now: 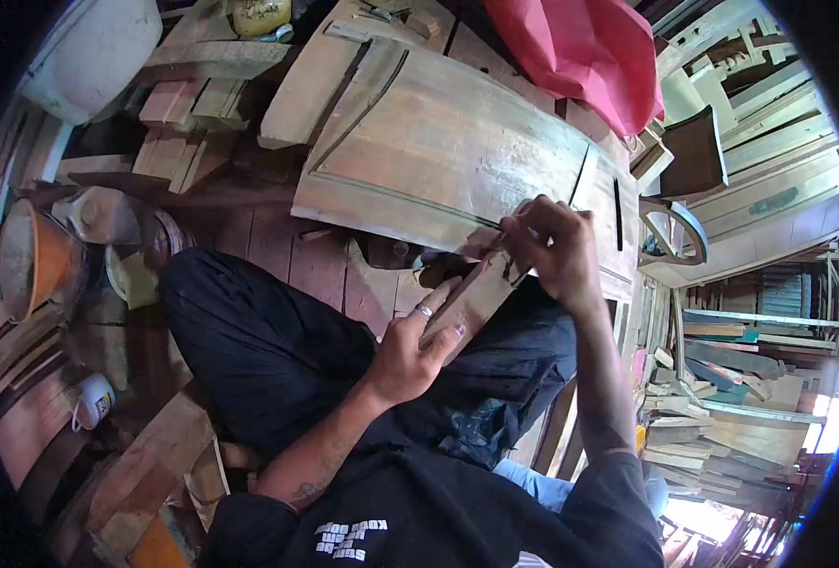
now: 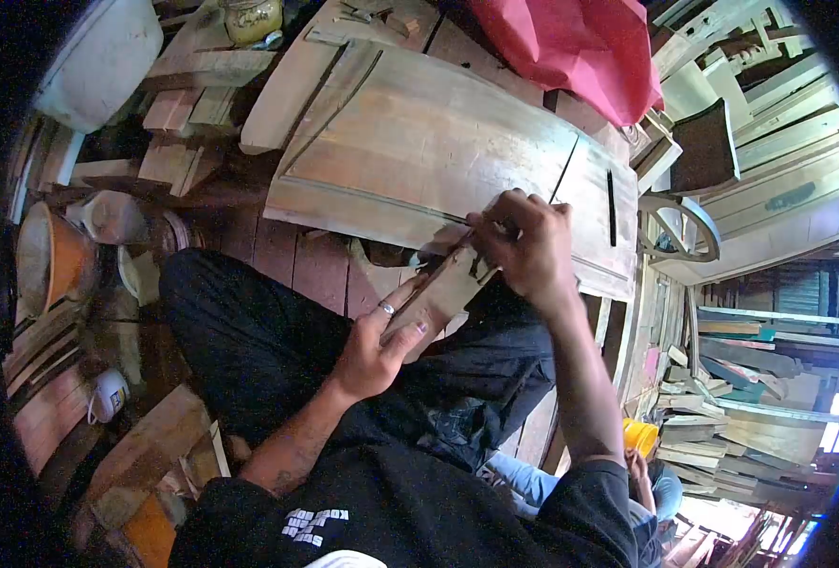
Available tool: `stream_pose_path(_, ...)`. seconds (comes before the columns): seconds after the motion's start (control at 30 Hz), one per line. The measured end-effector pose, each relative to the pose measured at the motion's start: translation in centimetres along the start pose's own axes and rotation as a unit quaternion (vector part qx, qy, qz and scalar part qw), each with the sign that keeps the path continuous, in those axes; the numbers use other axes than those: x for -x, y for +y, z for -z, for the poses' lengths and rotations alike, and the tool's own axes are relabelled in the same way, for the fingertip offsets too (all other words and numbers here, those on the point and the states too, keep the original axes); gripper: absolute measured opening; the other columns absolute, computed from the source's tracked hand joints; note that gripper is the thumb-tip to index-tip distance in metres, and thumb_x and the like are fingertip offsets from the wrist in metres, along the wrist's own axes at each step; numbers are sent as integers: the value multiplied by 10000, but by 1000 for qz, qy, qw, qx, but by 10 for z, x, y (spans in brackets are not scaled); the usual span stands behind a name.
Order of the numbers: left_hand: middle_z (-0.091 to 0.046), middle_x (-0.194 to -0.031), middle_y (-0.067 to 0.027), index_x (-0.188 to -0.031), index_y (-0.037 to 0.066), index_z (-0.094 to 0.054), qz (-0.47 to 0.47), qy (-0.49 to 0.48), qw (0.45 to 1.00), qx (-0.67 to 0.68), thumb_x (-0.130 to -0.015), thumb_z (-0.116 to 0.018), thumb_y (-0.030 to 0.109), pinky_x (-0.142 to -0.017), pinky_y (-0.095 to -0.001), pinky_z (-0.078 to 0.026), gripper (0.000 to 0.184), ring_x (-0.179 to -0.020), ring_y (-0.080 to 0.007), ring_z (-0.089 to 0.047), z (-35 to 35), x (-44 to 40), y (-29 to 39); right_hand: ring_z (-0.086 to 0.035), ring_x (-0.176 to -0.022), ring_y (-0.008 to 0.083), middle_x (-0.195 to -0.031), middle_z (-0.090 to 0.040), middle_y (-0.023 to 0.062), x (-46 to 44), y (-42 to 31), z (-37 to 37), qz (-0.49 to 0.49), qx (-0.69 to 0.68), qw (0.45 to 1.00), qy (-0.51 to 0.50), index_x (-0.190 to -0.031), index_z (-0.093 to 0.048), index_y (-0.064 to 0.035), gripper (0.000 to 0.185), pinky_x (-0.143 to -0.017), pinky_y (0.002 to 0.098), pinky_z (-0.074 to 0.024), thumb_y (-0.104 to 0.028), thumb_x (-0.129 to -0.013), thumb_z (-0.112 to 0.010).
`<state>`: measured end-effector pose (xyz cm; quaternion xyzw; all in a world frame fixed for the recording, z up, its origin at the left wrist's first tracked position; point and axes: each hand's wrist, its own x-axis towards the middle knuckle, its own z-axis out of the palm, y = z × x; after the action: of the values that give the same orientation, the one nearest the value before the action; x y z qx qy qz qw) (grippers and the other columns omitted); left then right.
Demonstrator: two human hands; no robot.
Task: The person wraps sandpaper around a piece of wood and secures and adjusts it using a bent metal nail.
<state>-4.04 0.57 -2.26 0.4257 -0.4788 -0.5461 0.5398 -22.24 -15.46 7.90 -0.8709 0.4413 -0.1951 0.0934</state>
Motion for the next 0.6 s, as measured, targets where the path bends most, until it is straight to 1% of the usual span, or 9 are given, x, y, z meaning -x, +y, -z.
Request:
stream_pose_path(0.07, -639, -1307, -297, -1474, -65, -455, 21, -5, 1000, 12, -1000, -590, 209, -1027, -385, -486, 563, -1230, -338, -648, 0, 0, 6, -693, -622, 151, -701, -729, 104, -4, 18, 8, -235, -109, 966, -11, -879, -726, -38, 212, -597, 343, -527, -244, -882, -778)
stream_pose_path(0.13, -650, -1287, -295, -1478, -57, -454, 43, -23, 999, 24, -1002, -591, 215, -1010, -382, -497, 565, -1205, -352, -661, 2, -5, 13, -674, -590, 129, -690, -727, 95, -9, 54, 0, -198, -69, 976, 58, -824, -724, -31, 214, -577, 317, -525, -227, -895, -773)
stream_pose_path(0.23, -659, -1260, -297, -1483, -48, -452, 34, -18, 999, 7, -1002, -591, 220, -985, -376, -508, 568, -1179, -360, -674, -3, 2, 9, -680, -632, 123, -723, -729, 99, 3, -2, 12, -123, -142, 980, -60, -836, -720, -23, 180, -617, 311, -531, -185, -887, -779)
stream_pose_path(0.27, -660, -1254, -297, -1484, -48, -451, 23, -18, 1000, -11, -1003, -588, 220, -984, -374, -507, 568, -1178, -362, -674, -3, 2, 5, -681, -679, 119, -759, -732, 109, 6, -4, 15, -81, -25, 993, -85, -883, -721, -2, 127, -641, 294, -518, -121, -899, -760)
stream_pose_path(0.33, -658, -1255, -296, -1487, -55, -441, 7, -26, 999, -27, -1005, -576, 210, -993, -374, -502, 566, -1199, -368, -663, -1, 3, 7, -644, -679, 108, -784, -725, 93, 9, 5, 23, -176, -115, 978, -13, -878, -697, 3, 127, -641, 295, -486, -107, -907, -754)
stream_pose_path(0.4, -634, -1314, -287, -1502, -61, -415, 7, -14, 1000, -18, -1008, -567, 206, -1020, -373, -487, 582, -1241, -359, -641, 2, 2, 12, -525, -635, 74, -736, -653, 9, 7, 12, 29, -194, -173, 946, 193, -856, -648, -11, 201, -597, 264, -419, -158, -974, -718)
stream_pose_path(0.43, -601, -1376, -279, -1516, -66, -391, -46, 12, 998, -44, -1009, -563, 205, -1049, -372, -469, 600, -1286, -334, -613, 4, 0, 12, -493, -627, 62, -717, -607, -12, 10, 17, 32, -227, -235, 919, 220, -878, -651, -22, 191, -584, 253, -390, -167, -990, -703)
stream_pose_path(0.5, -566, -1428, -270, -1536, -68, -358, -14, 26, 999, -16, -1019, -543, 193, -1079, -386, -447, 608, -1315, -323, -584, 9, -1, 15, -412, -618, 36, -697, -497, -55, 15, 18, 33, -247, -364, 862, 250, -935, -650, -52, 172, -561, 231, -319, -199, -1025, -660)
stream_pose_path(0.6, -565, -1427, -267, -1567, -58, -298, -31, 40, 997, -53, -1038, -530, 194, -1082, -394, -447, 631, -1299, -333, -586, 14, -12, 6, -438, -647, 47, -746, -526, -41, 10, 14, 18, -267, -441, 824, 234, -1053, -657, -38, 203, -579, 219, -332, -235, -1057, -605)
